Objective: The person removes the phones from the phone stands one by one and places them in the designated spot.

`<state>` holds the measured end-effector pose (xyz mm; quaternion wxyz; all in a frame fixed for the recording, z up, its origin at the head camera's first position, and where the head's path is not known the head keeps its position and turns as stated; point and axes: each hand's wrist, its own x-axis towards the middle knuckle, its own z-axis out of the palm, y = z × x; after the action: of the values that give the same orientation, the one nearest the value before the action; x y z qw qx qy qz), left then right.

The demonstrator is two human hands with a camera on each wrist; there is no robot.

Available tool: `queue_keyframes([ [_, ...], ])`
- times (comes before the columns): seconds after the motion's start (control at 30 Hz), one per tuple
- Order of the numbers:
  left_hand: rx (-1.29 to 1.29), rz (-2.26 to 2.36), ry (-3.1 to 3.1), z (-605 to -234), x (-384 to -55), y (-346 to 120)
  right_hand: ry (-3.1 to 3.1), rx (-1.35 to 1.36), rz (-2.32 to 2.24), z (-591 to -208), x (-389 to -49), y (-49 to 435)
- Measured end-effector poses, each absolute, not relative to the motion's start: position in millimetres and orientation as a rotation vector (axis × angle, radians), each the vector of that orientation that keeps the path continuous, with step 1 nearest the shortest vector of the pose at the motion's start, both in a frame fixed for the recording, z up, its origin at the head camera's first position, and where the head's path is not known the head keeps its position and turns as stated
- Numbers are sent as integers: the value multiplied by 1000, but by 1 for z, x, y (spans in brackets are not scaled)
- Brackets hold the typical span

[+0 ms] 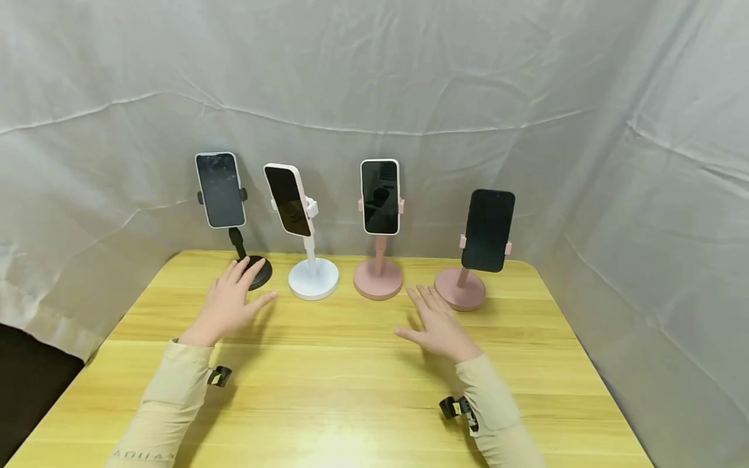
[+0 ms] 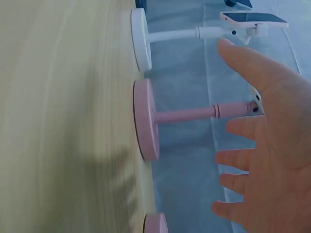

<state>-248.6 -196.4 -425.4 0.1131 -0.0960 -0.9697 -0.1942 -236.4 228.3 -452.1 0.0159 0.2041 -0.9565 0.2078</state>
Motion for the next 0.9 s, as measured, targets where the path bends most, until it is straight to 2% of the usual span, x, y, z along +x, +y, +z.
queue_keyframes([
  [0.5,-214,-850,-2633,-403,-267,-211,-2773,827,914,-433,-267,155],
  [0.9,-239,-1242,-2437,-384,-301,-194,-2622,723,1234,-404,-292,92],
])
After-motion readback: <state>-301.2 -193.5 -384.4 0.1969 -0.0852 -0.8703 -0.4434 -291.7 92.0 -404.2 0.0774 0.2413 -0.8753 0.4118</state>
